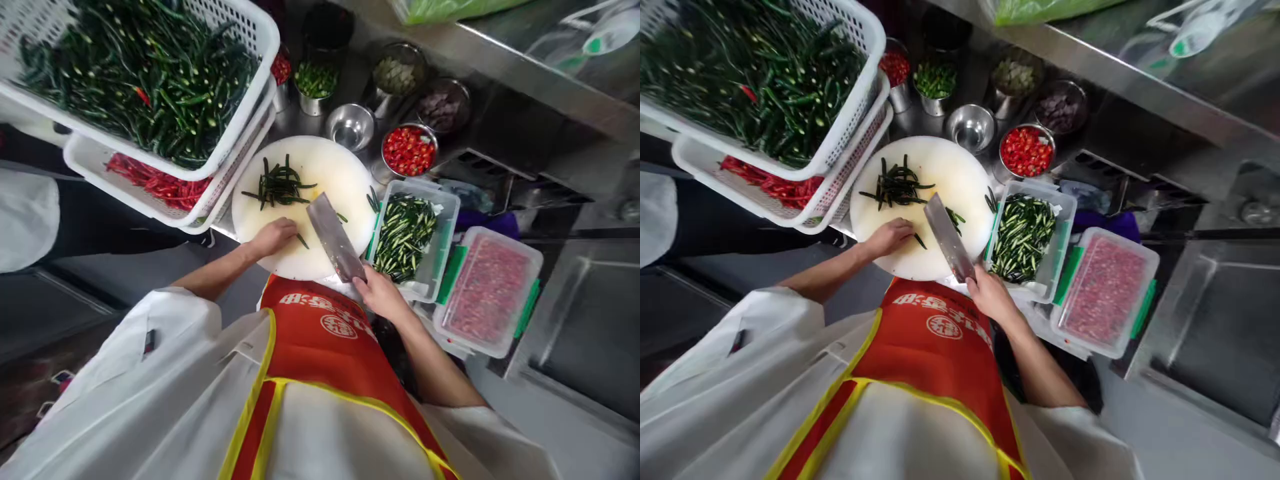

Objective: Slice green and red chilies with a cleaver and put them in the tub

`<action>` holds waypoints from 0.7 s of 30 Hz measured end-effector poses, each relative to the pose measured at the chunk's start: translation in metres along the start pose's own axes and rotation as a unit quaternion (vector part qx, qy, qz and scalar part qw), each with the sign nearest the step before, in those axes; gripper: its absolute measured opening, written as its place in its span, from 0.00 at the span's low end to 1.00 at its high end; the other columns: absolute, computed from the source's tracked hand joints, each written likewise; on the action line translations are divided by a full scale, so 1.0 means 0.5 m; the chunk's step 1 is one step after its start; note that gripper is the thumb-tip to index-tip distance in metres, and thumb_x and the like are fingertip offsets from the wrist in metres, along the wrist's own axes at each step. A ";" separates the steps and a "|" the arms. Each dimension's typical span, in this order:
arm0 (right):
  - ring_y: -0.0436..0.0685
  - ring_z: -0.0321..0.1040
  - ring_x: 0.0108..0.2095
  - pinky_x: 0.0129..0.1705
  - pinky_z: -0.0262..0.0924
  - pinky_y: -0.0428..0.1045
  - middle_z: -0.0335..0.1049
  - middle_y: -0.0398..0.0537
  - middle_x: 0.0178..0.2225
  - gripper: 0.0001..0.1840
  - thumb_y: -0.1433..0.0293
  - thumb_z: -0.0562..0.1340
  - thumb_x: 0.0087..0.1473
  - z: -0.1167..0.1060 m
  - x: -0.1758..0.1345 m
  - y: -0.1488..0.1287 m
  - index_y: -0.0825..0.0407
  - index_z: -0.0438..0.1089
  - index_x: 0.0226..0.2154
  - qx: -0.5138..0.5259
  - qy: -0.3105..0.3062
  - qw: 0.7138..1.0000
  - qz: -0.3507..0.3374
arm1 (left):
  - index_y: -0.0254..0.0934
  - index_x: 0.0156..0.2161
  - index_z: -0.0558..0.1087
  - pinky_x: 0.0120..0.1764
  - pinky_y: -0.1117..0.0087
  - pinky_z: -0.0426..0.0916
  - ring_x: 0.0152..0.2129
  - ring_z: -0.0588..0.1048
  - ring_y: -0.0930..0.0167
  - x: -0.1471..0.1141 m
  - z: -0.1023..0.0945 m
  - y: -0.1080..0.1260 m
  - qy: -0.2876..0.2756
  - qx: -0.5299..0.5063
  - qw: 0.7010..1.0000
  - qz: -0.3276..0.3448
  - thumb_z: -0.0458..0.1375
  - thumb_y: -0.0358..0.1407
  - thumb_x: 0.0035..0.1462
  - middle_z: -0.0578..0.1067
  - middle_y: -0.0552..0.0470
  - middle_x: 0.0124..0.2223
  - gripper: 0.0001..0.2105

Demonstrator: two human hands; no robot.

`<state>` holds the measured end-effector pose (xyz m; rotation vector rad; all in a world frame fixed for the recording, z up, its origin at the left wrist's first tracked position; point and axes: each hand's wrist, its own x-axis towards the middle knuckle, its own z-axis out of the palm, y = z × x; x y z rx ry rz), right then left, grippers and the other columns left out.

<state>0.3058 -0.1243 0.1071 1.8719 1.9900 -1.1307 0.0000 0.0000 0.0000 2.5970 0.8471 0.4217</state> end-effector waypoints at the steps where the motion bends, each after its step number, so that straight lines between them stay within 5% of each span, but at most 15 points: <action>1: 0.60 0.73 0.40 0.40 0.55 0.48 0.76 0.55 0.39 0.12 0.67 0.51 0.65 -0.001 0.002 -0.006 0.55 0.65 0.45 -0.001 -0.006 1.000 -0.013 | 0.34 0.40 0.75 0.41 0.67 0.71 0.39 0.73 0.68 -0.003 0.009 0.009 0.005 -0.011 1.000 0.003 0.49 0.34 0.67 0.76 0.44 0.42 0.12; 12: 0.59 0.73 0.38 0.37 0.53 0.48 0.76 0.55 0.36 0.11 0.68 0.51 0.65 -0.028 0.004 -0.020 0.54 0.65 0.43 -0.047 -0.072 0.994 -0.063 | 0.36 0.43 0.75 0.44 0.67 0.71 0.40 0.74 0.69 -0.008 0.031 0.031 0.028 -0.069 0.997 -0.008 0.48 0.36 0.68 0.76 0.45 0.45 0.13; 17: 0.60 0.73 0.41 0.38 0.53 0.48 0.76 0.57 0.38 0.11 0.67 0.50 0.66 0.022 0.067 -0.053 0.55 0.64 0.43 -0.038 -0.021 0.998 -0.046 | 0.35 0.43 0.75 0.45 0.66 0.72 0.41 0.74 0.68 -0.010 0.039 0.030 0.024 -0.071 0.997 0.000 0.48 0.36 0.68 0.76 0.44 0.45 0.13; 21: 0.60 0.72 0.40 0.38 0.54 0.48 0.76 0.55 0.37 0.10 0.66 0.50 0.65 0.025 0.072 -0.024 0.53 0.64 0.40 -0.017 0.007 0.998 -0.052 | 0.36 0.44 0.75 0.45 0.67 0.72 0.42 0.74 0.68 -0.017 0.029 0.026 0.018 -0.070 0.997 -0.006 0.48 0.36 0.68 0.75 0.44 0.45 0.13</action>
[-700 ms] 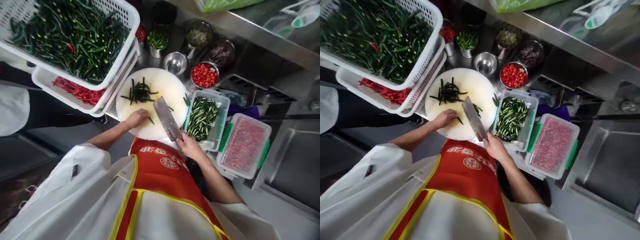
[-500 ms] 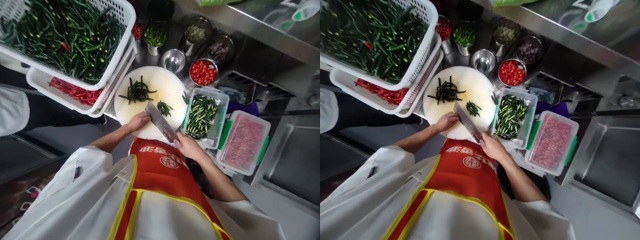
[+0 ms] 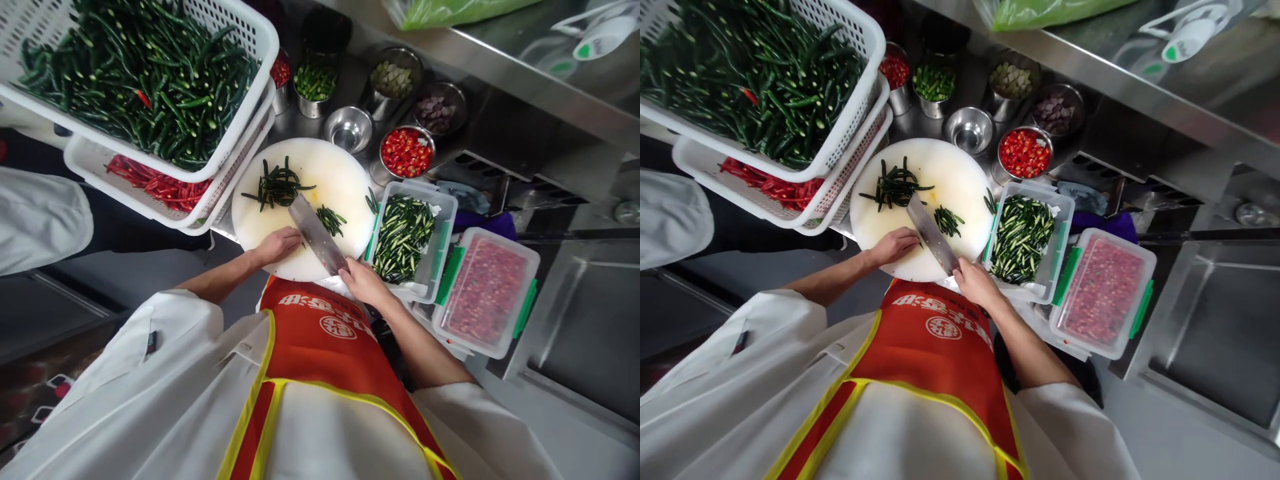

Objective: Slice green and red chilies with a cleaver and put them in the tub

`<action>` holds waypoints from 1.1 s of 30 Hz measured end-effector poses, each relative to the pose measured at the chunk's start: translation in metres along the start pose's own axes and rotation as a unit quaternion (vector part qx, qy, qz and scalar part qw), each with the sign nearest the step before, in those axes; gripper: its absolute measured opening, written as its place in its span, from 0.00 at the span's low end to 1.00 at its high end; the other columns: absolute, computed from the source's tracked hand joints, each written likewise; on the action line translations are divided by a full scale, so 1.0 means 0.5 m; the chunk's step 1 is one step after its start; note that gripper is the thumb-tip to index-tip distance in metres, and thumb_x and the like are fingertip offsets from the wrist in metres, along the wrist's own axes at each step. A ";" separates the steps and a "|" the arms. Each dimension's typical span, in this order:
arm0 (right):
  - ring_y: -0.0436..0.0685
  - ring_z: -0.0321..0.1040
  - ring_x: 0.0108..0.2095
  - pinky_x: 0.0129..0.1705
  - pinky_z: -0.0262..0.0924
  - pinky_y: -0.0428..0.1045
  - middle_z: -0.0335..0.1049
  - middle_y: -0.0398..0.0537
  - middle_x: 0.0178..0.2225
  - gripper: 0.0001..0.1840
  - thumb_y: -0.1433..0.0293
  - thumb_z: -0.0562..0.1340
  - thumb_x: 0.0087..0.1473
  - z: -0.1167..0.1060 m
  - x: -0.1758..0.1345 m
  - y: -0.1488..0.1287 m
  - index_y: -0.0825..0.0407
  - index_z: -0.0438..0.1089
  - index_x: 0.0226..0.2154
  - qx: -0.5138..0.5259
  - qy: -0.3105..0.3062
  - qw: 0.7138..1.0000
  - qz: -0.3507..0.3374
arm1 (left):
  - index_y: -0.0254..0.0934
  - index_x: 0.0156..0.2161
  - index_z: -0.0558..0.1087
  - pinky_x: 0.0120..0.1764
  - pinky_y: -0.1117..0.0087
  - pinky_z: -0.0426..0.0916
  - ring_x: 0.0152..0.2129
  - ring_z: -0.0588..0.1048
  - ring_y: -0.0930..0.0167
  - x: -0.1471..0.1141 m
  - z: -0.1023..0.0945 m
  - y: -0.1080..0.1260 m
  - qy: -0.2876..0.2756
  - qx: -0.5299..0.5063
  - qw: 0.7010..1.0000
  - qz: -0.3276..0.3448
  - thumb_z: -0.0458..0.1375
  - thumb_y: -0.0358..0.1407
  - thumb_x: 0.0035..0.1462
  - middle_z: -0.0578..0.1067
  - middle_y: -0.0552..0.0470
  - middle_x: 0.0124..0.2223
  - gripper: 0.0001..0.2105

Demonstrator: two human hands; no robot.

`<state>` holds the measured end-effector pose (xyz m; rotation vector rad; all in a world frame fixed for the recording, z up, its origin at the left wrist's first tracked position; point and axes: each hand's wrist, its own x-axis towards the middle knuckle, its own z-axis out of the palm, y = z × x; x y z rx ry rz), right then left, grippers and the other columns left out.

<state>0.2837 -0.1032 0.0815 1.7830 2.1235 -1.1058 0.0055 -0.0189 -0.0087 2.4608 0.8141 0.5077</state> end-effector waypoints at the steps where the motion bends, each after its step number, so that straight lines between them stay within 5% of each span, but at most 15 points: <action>1: 0.59 0.72 0.39 0.38 0.54 0.48 0.76 0.54 0.36 0.10 0.65 0.50 0.65 -0.004 -0.010 0.011 0.53 0.64 0.40 0.005 0.003 1.000 0.003 | 0.36 0.44 0.75 0.45 0.67 0.72 0.42 0.73 0.68 0.001 -0.007 -0.005 0.010 0.002 1.000 -0.013 0.48 0.36 0.68 0.75 0.44 0.45 0.13; 6: 0.59 0.71 0.37 0.38 0.53 0.48 0.75 0.51 0.34 0.10 0.65 0.50 0.64 -0.011 -0.068 0.033 0.51 0.64 0.39 0.034 -0.015 0.999 -0.015 | 0.35 0.48 0.73 0.49 0.63 0.70 0.46 0.72 0.65 0.048 -0.060 -0.048 0.101 0.072 0.975 -0.183 0.47 0.35 0.66 0.72 0.42 0.49 0.14; 11: 0.57 0.71 0.37 0.37 0.52 0.48 0.74 0.49 0.33 0.08 0.66 0.51 0.64 0.006 -0.081 0.020 0.50 0.63 0.36 0.046 -0.048 0.997 -0.040 | 0.35 0.46 0.75 0.43 0.64 0.70 0.40 0.73 0.63 0.113 -0.102 -0.068 -0.019 0.123 0.954 -0.274 0.53 0.32 0.60 0.72 0.43 0.46 0.12; 15: 0.57 0.70 0.35 0.36 0.53 0.48 0.74 0.50 0.32 0.08 0.66 0.51 0.64 0.007 -0.073 0.027 0.51 0.63 0.36 0.065 -0.015 0.998 0.019 | 0.34 0.43 0.75 0.39 0.65 0.70 0.37 0.74 0.63 0.118 -0.120 -0.069 -0.037 0.120 0.946 -0.298 0.55 0.31 0.57 0.72 0.43 0.44 0.10; 19: 0.57 0.71 0.32 0.33 0.53 0.48 0.73 0.48 0.29 0.08 0.66 0.51 0.63 0.001 -0.065 0.035 0.51 0.63 0.38 0.093 0.006 0.993 0.070 | 0.34 0.45 0.74 0.42 0.65 0.70 0.40 0.73 0.64 0.081 -0.109 -0.050 -0.021 0.085 0.974 -0.210 0.52 0.31 0.61 0.72 0.43 0.44 0.11; 24: 0.59 0.72 0.35 0.36 0.53 0.48 0.75 0.51 0.33 0.09 0.66 0.52 0.63 -0.006 -0.063 0.028 0.52 0.65 0.40 0.049 0.013 0.997 0.057 | 0.36 0.45 0.75 0.46 0.65 0.70 0.43 0.71 0.66 0.021 -0.034 0.002 -0.054 0.033 0.998 -0.027 0.47 0.35 0.67 0.73 0.44 0.45 0.14; 33: 0.59 0.73 0.40 0.38 0.53 0.48 0.76 0.55 0.39 0.11 0.67 0.51 0.65 -0.035 -0.063 -0.008 0.53 0.65 0.43 0.011 -0.045 0.999 -0.003 | 0.37 0.43 0.75 0.46 0.65 0.71 0.41 0.73 0.68 -0.010 0.008 0.008 0.014 -0.018 0.999 -0.028 0.48 0.37 0.68 0.76 0.45 0.45 0.13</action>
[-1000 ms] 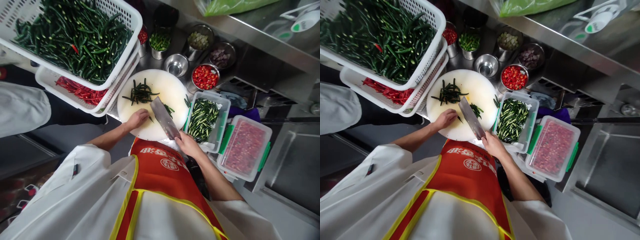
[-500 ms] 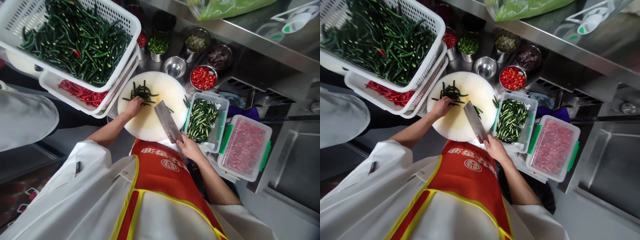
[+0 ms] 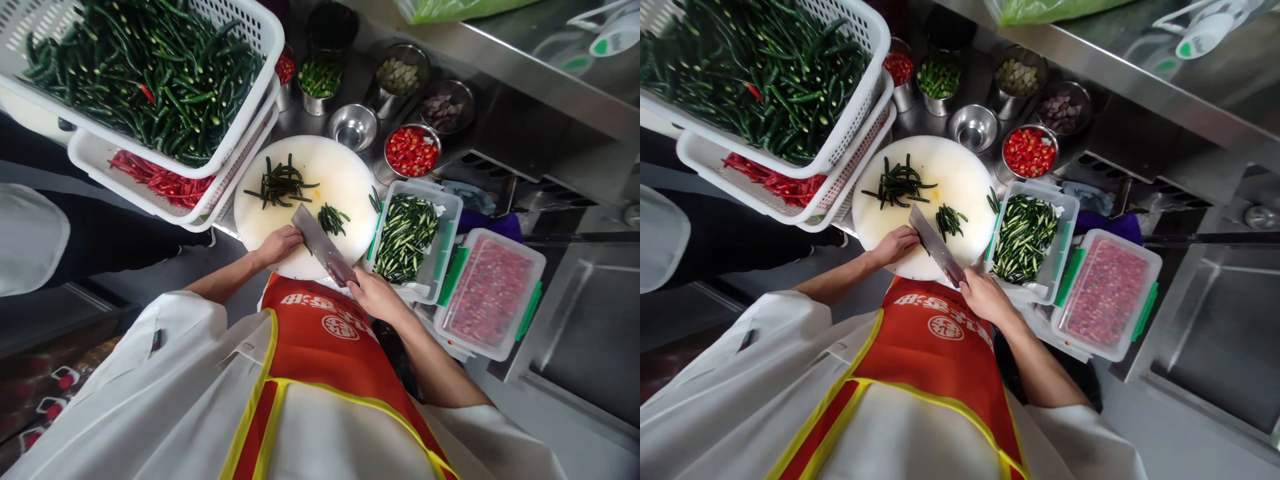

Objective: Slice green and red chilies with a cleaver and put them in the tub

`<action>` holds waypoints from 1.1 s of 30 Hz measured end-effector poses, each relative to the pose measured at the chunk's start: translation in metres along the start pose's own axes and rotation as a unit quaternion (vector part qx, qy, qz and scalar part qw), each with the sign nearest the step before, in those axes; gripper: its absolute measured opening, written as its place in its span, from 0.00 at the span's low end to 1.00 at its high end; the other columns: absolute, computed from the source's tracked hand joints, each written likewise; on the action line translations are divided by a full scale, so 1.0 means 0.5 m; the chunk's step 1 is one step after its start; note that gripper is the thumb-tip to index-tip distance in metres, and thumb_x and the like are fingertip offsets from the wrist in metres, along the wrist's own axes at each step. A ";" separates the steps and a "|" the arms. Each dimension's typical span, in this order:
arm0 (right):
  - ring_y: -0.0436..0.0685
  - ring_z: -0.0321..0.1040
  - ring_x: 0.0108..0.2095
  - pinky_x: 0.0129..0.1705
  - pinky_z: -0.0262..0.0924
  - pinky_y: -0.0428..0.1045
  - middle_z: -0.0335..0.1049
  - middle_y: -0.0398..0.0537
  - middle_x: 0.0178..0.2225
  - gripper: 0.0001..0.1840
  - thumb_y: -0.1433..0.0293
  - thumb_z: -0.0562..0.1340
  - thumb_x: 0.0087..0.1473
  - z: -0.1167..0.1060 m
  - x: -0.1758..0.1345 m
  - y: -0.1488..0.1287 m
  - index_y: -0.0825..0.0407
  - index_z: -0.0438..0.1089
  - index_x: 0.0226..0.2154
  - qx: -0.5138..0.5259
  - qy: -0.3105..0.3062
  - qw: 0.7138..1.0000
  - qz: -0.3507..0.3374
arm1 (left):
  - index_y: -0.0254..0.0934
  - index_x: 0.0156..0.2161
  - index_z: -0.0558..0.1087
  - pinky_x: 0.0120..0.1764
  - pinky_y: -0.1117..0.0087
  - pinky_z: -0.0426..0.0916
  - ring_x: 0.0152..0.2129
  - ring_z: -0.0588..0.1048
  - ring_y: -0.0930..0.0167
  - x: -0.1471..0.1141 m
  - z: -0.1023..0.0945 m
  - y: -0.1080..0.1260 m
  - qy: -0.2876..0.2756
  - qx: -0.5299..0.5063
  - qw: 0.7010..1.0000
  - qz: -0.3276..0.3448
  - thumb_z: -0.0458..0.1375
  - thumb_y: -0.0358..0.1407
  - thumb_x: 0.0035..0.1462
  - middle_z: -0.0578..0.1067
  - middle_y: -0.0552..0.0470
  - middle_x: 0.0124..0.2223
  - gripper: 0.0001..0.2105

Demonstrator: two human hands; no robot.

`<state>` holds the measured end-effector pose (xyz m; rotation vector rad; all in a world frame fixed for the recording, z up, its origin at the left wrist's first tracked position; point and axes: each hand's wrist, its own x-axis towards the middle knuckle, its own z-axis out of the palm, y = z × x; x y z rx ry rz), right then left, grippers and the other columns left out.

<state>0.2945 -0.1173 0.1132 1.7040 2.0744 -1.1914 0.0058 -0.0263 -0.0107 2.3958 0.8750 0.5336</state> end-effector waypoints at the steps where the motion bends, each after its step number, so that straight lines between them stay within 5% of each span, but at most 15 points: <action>1: 0.59 0.73 0.40 0.38 0.53 0.48 0.76 0.55 0.40 0.11 0.67 0.51 0.64 -0.002 -0.001 0.001 0.53 0.65 0.44 -0.003 -0.004 1.000 -0.002 | 0.37 0.43 0.75 0.46 0.65 0.71 0.41 0.73 0.68 0.000 0.001 -0.001 0.001 0.002 1.000 -0.001 0.49 0.37 0.67 0.76 0.45 0.45 0.13; 8: 0.59 0.73 0.40 0.38 0.53 0.48 0.76 0.55 0.38 0.10 0.68 0.51 0.64 0.001 0.003 0.007 0.53 0.64 0.43 -0.005 -0.030 0.999 -0.018 | 0.37 0.41 0.75 0.46 0.65 0.71 0.41 0.73 0.68 0.000 0.009 -0.005 0.008 0.003 1.000 0.003 0.50 0.37 0.67 0.76 0.44 0.44 0.12; 16: 0.58 0.71 0.38 0.38 0.54 0.47 0.76 0.53 0.37 0.10 0.66 0.51 0.65 0.044 0.070 0.001 0.53 0.64 0.39 0.024 0.036 0.999 0.014 | 0.36 0.42 0.75 0.45 0.66 0.71 0.41 0.73 0.68 0.007 -0.009 -0.008 0.000 0.019 0.999 0.034 0.50 0.36 0.67 0.76 0.44 0.43 0.11; 21: 0.58 0.71 0.39 0.39 0.55 0.48 0.75 0.53 0.37 0.11 0.65 0.50 0.65 0.029 0.023 0.031 0.53 0.64 0.42 0.046 0.050 0.997 0.020 | 0.34 0.47 0.75 0.46 0.61 0.69 0.43 0.72 0.64 0.032 -0.058 -0.056 0.094 0.107 0.983 -0.117 0.48 0.35 0.66 0.74 0.41 0.47 0.14; 26: 0.57 0.71 0.38 0.39 0.54 0.47 0.75 0.50 0.35 0.10 0.66 0.51 0.64 0.038 -0.006 0.025 0.51 0.65 0.38 0.025 -0.004 0.998 -0.056 | 0.35 0.41 0.77 0.44 0.59 0.68 0.40 0.72 0.61 0.061 -0.088 -0.090 0.056 0.168 0.971 -0.163 0.50 0.33 0.64 0.74 0.41 0.43 0.12; 33: 0.57 0.71 0.30 0.34 0.54 0.48 0.72 0.47 0.27 0.10 0.65 0.51 0.64 0.037 0.001 0.052 0.51 0.64 0.39 0.058 0.030 0.997 0.040 | 0.34 0.38 0.75 0.40 0.64 0.70 0.38 0.72 0.64 0.018 -0.023 -0.018 0.062 0.138 0.973 -0.176 0.52 0.32 0.64 0.75 0.43 0.40 0.09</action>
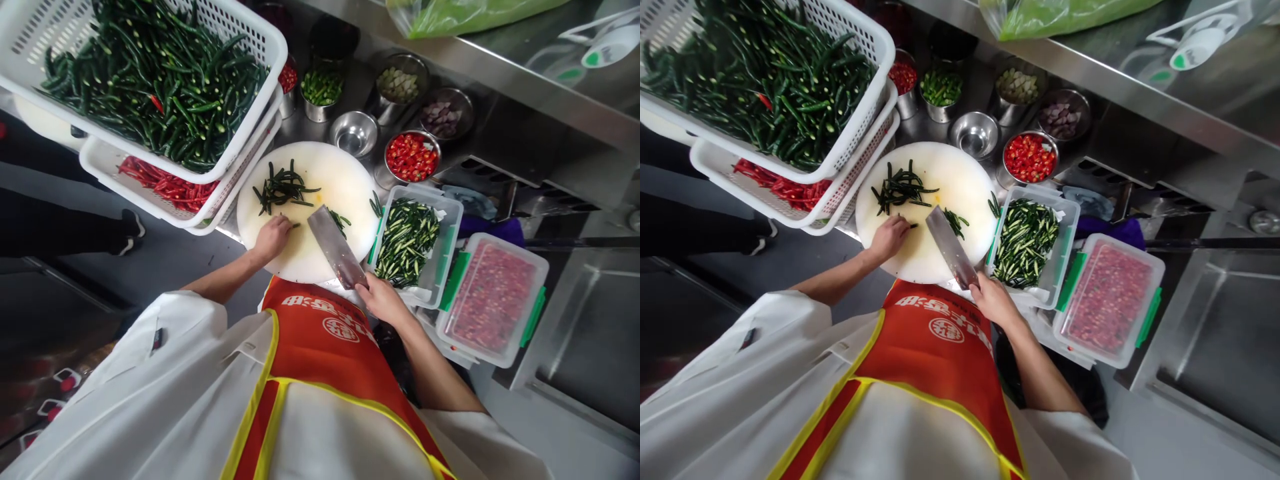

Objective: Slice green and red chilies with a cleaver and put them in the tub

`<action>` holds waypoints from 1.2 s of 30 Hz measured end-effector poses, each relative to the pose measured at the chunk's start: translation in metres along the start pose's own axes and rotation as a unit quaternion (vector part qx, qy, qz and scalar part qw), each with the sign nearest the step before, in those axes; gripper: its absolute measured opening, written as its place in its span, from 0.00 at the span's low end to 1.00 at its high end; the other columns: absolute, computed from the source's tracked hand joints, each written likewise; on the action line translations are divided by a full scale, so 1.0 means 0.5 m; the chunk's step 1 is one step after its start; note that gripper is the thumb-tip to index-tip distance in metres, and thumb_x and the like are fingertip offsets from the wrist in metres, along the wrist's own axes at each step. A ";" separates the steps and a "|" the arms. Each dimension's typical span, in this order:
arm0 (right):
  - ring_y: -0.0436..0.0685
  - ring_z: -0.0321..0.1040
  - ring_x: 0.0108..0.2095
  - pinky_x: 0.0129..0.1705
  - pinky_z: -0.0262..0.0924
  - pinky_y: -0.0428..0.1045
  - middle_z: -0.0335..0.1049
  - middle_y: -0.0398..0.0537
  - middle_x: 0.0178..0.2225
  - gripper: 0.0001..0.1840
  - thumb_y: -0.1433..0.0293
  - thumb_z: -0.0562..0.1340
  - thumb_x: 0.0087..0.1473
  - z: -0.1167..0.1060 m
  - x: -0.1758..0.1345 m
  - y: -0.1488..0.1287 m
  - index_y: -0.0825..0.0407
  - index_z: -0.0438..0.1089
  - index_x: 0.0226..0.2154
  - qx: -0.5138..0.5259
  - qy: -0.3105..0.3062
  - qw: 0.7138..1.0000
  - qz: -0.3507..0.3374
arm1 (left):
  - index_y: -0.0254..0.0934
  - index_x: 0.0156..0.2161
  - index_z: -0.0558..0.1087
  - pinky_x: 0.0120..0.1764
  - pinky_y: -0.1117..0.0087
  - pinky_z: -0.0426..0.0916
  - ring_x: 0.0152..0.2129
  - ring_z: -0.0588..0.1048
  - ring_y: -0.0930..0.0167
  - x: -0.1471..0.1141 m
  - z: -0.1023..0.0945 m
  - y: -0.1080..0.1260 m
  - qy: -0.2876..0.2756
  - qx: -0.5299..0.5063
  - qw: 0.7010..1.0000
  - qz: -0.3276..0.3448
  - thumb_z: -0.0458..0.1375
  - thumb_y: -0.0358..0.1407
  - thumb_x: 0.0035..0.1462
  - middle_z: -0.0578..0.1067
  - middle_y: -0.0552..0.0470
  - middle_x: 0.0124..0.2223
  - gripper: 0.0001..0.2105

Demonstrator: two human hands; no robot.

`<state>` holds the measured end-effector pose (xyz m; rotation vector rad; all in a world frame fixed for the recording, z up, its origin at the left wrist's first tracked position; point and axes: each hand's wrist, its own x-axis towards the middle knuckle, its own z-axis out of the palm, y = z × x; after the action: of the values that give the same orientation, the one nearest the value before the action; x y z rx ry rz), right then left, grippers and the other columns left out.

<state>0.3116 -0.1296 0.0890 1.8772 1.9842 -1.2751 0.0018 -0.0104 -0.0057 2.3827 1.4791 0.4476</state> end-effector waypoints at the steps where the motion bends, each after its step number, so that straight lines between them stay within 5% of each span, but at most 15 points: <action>1: 0.57 0.70 0.30 0.34 0.55 0.48 0.72 0.46 0.26 0.10 0.65 0.51 0.64 -0.001 0.002 0.001 0.51 0.65 0.39 0.009 0.004 1.000 0.005 | 0.34 0.40 0.75 0.42 0.64 0.70 0.39 0.73 0.65 -0.019 0.008 0.012 0.003 -0.016 1.000 0.015 0.51 0.32 0.65 0.75 0.43 0.42 0.10; 8: 0.58 0.72 0.33 0.36 0.55 0.48 0.75 0.50 0.30 0.11 0.66 0.51 0.63 0.008 0.005 -0.006 0.52 0.65 0.40 -0.009 0.014 1.000 0.012 | 0.35 0.42 0.75 0.44 0.61 0.71 0.39 0.73 0.66 -0.100 0.014 0.041 0.032 -0.059 0.996 0.057 0.51 0.33 0.65 0.76 0.43 0.42 0.10; 13: 0.59 0.73 0.39 0.38 0.54 0.48 0.77 0.53 0.37 0.11 0.66 0.51 0.64 0.001 0.006 -0.021 0.53 0.66 0.41 -0.040 0.008 0.999 -0.010 | 0.36 0.46 0.75 0.45 0.62 0.70 0.41 0.71 0.65 -0.067 -0.005 0.027 0.028 -0.054 0.997 0.052 0.50 0.34 0.66 0.74 0.42 0.45 0.12; 29: 0.60 0.71 0.35 0.34 0.48 0.50 0.75 0.55 0.34 0.09 0.68 0.52 0.64 -0.102 0.021 -0.072 0.53 0.66 0.39 -0.169 -0.085 0.979 -0.074 | 0.38 0.42 0.76 0.48 0.63 0.69 0.42 0.71 0.67 -0.036 0.003 0.003 -0.046 -0.115 0.984 0.125 0.51 0.39 0.66 0.75 0.45 0.44 0.12; 36: 0.60 0.73 0.37 0.35 0.50 0.50 0.76 0.57 0.36 0.12 0.67 0.48 0.66 -0.055 0.075 -0.110 0.55 0.64 0.42 -0.162 -0.069 0.981 -0.087 | 0.37 0.41 0.76 0.46 0.64 0.69 0.40 0.72 0.67 -0.037 0.011 0.000 -0.017 -0.127 0.982 0.137 0.53 0.38 0.65 0.75 0.44 0.42 0.10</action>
<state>0.2677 -0.0763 0.1099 1.4556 2.1634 -1.0104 -0.0038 -0.0277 -0.0127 2.3788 1.0117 0.6161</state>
